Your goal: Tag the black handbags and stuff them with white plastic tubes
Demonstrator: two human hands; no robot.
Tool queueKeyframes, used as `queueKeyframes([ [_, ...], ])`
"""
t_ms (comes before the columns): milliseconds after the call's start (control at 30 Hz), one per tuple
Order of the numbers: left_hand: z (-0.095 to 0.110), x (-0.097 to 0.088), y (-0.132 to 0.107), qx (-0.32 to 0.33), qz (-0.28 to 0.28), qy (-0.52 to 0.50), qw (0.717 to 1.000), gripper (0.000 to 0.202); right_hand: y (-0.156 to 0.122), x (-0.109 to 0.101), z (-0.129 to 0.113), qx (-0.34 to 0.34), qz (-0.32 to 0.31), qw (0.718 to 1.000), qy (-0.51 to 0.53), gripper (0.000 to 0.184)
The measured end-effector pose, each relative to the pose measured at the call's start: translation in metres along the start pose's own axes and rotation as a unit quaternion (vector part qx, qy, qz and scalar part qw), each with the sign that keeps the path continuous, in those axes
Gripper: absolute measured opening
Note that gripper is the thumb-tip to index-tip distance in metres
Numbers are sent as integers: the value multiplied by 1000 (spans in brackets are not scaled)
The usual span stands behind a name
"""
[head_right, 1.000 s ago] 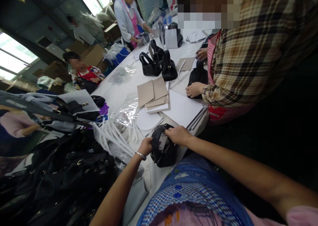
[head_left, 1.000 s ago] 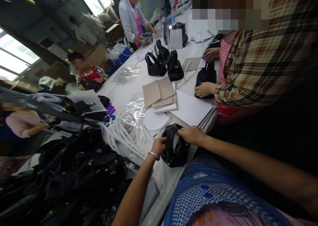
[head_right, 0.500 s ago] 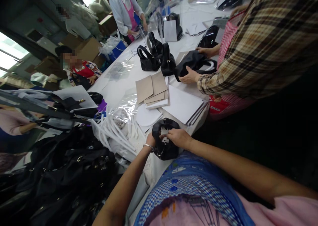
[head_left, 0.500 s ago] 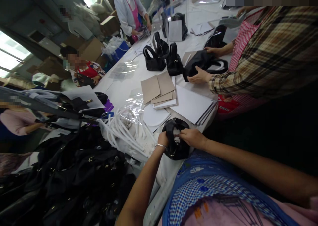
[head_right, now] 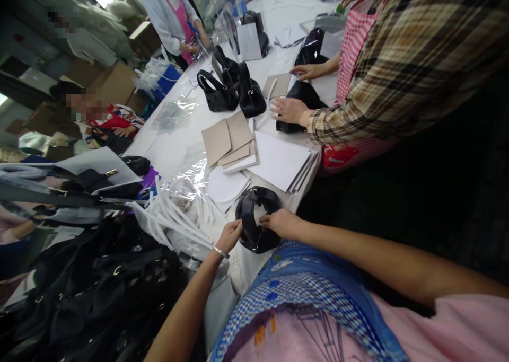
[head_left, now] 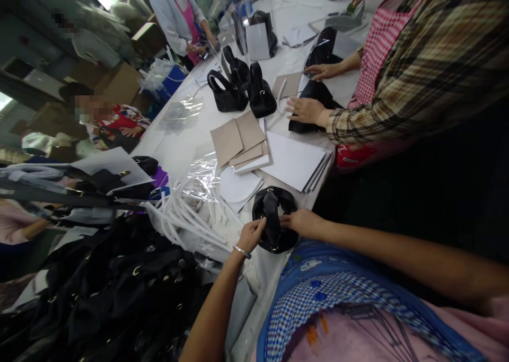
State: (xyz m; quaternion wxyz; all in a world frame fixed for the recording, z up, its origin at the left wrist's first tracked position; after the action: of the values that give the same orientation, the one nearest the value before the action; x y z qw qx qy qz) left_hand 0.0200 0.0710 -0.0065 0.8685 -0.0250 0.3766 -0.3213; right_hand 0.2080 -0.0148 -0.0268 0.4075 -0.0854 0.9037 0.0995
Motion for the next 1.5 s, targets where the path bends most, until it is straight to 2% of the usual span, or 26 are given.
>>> queueKeyframes([
  [67,-6,0,-2,-21,30,-38,999,44,3,1,-1,5,-11,1000,-1,37],
  [167,-12,-5,-2,-21,139,-35,989,25,1,-1,-3,-40,-27,999,-13,39],
  [233,-12,-9,-3,-14,189,14,982,22,-6,-6,-3,-58,3,998,-8,39],
  [267,-11,-9,-4,-13,197,47,979,23,-9,-9,-3,-53,35,998,-3,38],
  [333,-7,-7,-4,-24,194,116,974,27,-14,-14,-2,-33,101,994,7,36],
  [400,-3,-4,-3,-49,181,172,967,36,-12,-14,-2,-32,122,992,11,37],
  [467,2,0,-1,-68,170,207,961,46,-2,-8,-4,-46,89,995,-16,42],
  [567,7,6,2,-89,161,232,955,41,16,6,-5,-62,9,992,-106,47],
  [700,7,14,2,-95,162,216,958,35,29,17,-2,-87,-59,980,-171,37],
  [867,-9,12,2,-104,205,180,956,44,33,15,-1,-101,-103,973,-181,30],
  [933,-19,10,0,-98,214,150,960,40,32,15,2,-87,-111,973,-181,30],
  [1067,-29,14,-11,-64,224,55,971,34,29,22,20,-69,-77,986,-128,36],
  [1167,-21,22,-17,-44,225,27,973,37,28,34,34,-100,-69,992,-44,43],
  [1267,-10,28,-16,-44,212,37,976,36,31,41,36,-99,-95,991,-4,39],
  [1400,-6,27,-9,-48,183,35,981,35,31,22,23,-84,-78,992,51,37],
  [1500,-14,22,-8,-50,183,10,982,37,15,-4,20,-30,27,995,87,29],
])
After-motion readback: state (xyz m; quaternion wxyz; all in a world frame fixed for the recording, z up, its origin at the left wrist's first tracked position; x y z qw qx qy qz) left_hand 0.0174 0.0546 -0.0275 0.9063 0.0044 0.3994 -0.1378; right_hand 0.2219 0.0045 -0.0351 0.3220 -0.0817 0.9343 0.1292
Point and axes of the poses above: each hand's wrist, its own y-axis towards the middle knuckle, its own x-axis out of the palm, z = x × y, the point moved 2 cm from there along y, towards the middle knuckle, and after that the axes turned 12 degrees about z, right-handed, at the moved point
